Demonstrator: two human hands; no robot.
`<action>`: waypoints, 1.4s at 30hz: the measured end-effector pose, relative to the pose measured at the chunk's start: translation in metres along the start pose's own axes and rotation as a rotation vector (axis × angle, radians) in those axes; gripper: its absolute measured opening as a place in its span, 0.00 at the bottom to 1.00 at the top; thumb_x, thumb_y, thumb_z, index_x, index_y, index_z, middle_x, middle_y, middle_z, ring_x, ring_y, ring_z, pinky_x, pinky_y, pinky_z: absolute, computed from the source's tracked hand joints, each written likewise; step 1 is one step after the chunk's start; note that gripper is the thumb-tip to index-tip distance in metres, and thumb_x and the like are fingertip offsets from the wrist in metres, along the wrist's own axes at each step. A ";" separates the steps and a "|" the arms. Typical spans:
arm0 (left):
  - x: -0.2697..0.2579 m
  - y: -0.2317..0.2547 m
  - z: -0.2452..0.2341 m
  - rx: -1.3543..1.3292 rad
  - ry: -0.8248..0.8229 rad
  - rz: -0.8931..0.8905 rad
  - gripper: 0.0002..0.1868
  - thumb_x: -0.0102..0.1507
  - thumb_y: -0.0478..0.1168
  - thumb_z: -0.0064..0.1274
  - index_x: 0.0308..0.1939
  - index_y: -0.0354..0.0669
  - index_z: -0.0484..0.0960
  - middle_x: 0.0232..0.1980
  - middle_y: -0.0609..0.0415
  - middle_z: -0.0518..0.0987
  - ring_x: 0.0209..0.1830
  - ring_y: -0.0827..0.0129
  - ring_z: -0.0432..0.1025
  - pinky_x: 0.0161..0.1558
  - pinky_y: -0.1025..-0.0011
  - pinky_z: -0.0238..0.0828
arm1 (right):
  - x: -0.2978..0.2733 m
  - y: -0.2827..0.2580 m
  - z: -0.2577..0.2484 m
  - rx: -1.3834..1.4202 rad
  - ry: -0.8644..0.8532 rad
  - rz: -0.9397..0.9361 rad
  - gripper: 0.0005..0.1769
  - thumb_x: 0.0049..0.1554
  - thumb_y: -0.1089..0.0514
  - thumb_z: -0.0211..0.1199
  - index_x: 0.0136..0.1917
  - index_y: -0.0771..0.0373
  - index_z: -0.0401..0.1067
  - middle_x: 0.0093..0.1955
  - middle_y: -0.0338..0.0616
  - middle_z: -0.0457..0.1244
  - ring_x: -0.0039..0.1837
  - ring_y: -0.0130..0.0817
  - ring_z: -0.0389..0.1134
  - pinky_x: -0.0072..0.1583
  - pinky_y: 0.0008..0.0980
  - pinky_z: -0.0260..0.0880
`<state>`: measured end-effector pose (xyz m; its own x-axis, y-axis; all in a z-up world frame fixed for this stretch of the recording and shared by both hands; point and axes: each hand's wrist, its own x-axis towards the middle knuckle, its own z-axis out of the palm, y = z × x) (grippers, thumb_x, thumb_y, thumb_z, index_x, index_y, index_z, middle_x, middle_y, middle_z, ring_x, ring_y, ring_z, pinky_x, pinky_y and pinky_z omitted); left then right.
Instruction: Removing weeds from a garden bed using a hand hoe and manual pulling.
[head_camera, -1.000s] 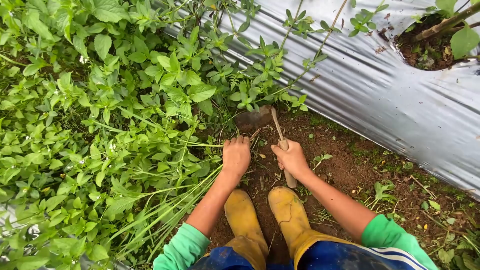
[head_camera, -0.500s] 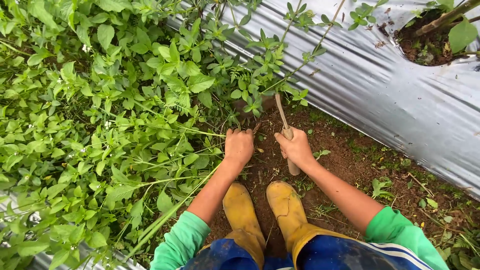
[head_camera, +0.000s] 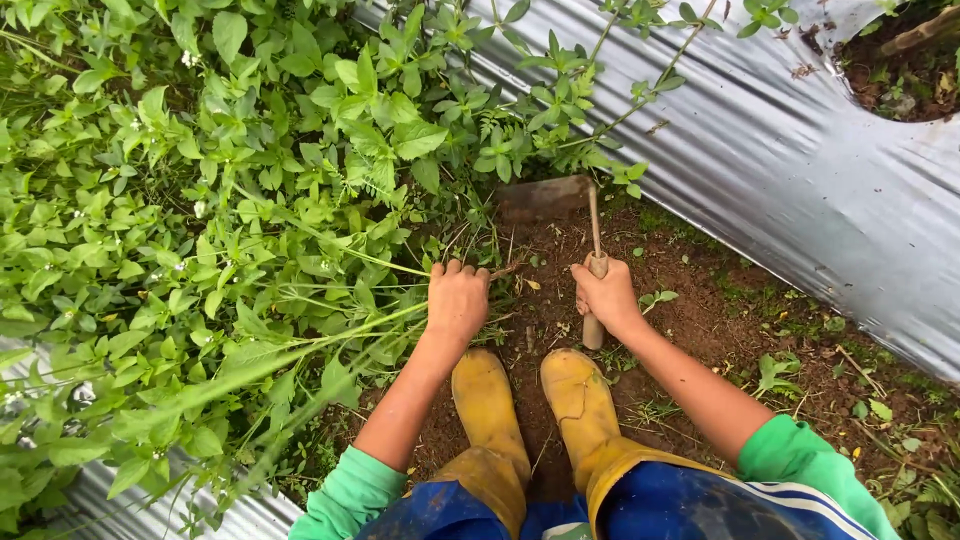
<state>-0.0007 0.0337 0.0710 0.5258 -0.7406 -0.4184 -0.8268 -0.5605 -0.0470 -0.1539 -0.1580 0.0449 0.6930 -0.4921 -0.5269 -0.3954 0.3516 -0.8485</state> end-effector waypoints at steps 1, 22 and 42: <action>-0.004 -0.004 0.003 -0.004 0.004 -0.005 0.15 0.67 0.38 0.44 0.47 0.50 0.87 0.42 0.51 0.86 0.47 0.58 0.76 0.54 0.56 0.64 | -0.005 0.004 -0.003 -0.006 -0.004 -0.004 0.18 0.61 0.65 0.56 0.29 0.61 0.60 0.17 0.44 0.54 0.19 0.31 0.57 0.27 0.32 0.63; 0.002 -0.043 0.058 0.011 -0.246 -0.292 0.16 0.63 0.39 0.49 0.50 0.60 0.89 0.61 0.56 0.79 0.61 0.61 0.69 0.61 0.55 0.62 | -0.002 0.006 -0.006 0.045 -0.097 0.245 0.16 0.60 0.64 0.57 0.31 0.60 0.61 0.18 0.39 0.51 0.19 0.27 0.53 0.25 0.31 0.60; -0.020 -0.115 0.104 0.164 -0.581 -0.380 0.23 0.68 0.38 0.37 0.59 0.63 0.84 0.58 0.53 0.83 0.65 0.58 0.73 0.67 0.51 0.61 | -0.052 0.073 -0.102 0.007 0.133 0.402 0.17 0.59 0.61 0.59 0.30 0.64 0.63 0.18 0.48 0.54 0.19 0.36 0.57 0.25 0.38 0.63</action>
<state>0.0629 0.1515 -0.0100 0.6298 -0.1626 -0.7595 -0.6512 -0.6435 -0.4023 -0.2798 -0.1879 0.0051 0.4000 -0.4131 -0.8181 -0.6138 0.5422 -0.5739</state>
